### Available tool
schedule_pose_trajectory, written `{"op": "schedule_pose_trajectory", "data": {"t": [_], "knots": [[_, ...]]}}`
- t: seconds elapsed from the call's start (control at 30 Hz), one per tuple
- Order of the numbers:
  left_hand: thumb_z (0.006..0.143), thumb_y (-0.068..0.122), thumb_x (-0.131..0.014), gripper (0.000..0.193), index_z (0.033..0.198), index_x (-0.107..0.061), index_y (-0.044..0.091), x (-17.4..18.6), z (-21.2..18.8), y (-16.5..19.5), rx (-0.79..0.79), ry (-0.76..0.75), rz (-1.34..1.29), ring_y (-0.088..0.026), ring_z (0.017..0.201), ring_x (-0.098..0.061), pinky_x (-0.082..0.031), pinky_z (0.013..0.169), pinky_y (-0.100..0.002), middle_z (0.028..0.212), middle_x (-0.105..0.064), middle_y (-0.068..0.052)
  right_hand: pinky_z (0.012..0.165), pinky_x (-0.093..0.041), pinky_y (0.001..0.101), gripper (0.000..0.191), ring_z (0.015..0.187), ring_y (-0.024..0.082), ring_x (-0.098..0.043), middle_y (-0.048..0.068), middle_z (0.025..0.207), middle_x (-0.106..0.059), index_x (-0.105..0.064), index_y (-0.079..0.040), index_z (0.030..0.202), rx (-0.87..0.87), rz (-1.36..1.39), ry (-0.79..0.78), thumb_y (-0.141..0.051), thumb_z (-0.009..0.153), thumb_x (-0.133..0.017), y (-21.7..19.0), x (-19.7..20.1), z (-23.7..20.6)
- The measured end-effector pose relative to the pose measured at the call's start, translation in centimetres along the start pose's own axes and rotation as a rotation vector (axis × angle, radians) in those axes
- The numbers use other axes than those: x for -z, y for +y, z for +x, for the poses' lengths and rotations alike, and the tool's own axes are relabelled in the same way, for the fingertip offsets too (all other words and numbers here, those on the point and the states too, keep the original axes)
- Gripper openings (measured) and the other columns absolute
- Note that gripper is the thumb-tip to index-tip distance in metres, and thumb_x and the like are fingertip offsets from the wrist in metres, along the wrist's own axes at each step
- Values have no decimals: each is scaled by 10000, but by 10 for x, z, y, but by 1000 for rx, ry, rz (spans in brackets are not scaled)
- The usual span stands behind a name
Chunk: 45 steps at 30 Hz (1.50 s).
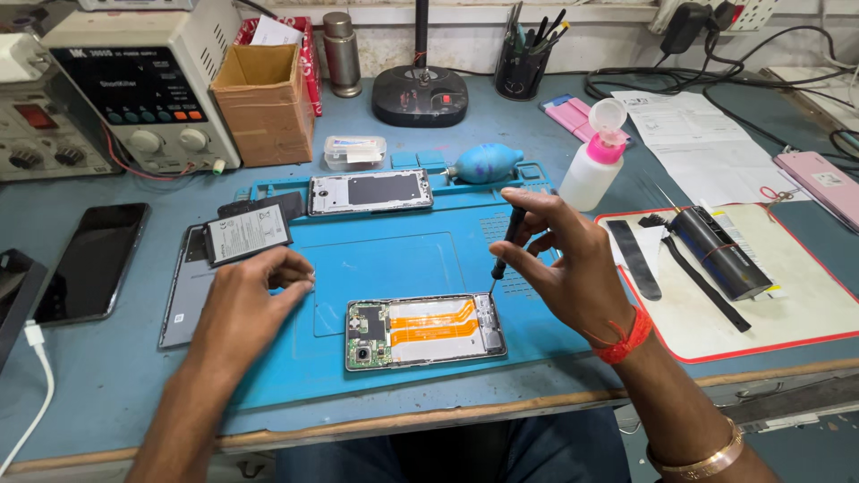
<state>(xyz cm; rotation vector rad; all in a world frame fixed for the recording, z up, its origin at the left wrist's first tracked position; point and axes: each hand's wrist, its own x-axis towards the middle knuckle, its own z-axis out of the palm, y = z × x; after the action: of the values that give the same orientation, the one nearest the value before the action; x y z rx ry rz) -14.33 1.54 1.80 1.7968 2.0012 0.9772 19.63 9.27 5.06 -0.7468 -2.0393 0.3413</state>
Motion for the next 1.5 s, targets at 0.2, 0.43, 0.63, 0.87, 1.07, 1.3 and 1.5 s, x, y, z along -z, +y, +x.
{"op": "schedule_pose_trajectory", "data": {"t": [0.2, 0.43, 0.63, 0.87, 1.07, 1.3, 1.5], "knots": [[810, 47, -719, 264, 1073, -746, 47, 2, 2, -9, -4, 8, -36, -192, 913, -788, -589, 856, -345, 939, -815, -83, 794, -643, 284, 491, 854, 125, -754, 50, 912, -734, -594, -85, 1360, 10, 77, -9, -87, 913, -797, -2, 1, 0], [808, 16, -692, 257, 1056, -752, 49, -1, 3, -8, -13, -44, -31, -191, 920, -782, -581, 863, -345, 947, -810, -81, 824, -655, 294, 478, 874, 136, -772, 60, 925, -753, -596, -79, 1346, -9, 112, -26, -54, 910, -788, -3, 1, -1], [815, -7, -651, 271, 1064, -748, 39, 1, 2, -11, -33, -50, -50, -190, 956, -777, -580, 907, -343, 969, -808, -87, 833, -658, 298, 478, 890, 147, -784, 64, 922, -759, -588, -74, 1346, 14, 91, -27, -40, 911, -782, -4, 3, -1], [841, 16, -641, 279, 1096, -749, 49, 3, 1, -2, -33, -17, -24, -194, 980, -768, -581, 902, -370, 1004, -800, -85, 828, -661, 295, 481, 891, 142, -780, 67, 922, -754, -586, -76, 1351, 3, 120, -36, -39, 912, -780, -5, 4, -1], [695, 301, -851, 591, 1248, -695, 162, 3, -11, 41, -26, -297, -6, -210, 1087, -700, -575, 926, -379, 1198, -709, -66, 838, -658, 297, 481, 880, 138, -774, 66, 918, -749, -593, -79, 1357, -6, 109, -6, -61, 919, -788, -4, 0, -3], [596, 391, -911, 936, 1442, -535, 258, -14, -29, 89, -176, -551, 120, -240, 1357, -418, -329, 1130, -418, 1444, -546, 4, 696, -586, 313, 581, 793, 159, -724, 76, 887, -708, -593, -89, 1356, 74, -32, 37, -120, 840, -858, -7, -9, -6], [668, 393, -911, 860, 1435, -543, 267, -16, -29, 88, -133, -566, 156, -212, 1352, -447, -358, 1141, -395, 1442, -555, 28, 771, -631, 291, 513, 824, 123, -763, 49, 884, -752, -586, -109, 1365, 8, 97, -17, -59, 904, -805, -3, -6, -5]]}}
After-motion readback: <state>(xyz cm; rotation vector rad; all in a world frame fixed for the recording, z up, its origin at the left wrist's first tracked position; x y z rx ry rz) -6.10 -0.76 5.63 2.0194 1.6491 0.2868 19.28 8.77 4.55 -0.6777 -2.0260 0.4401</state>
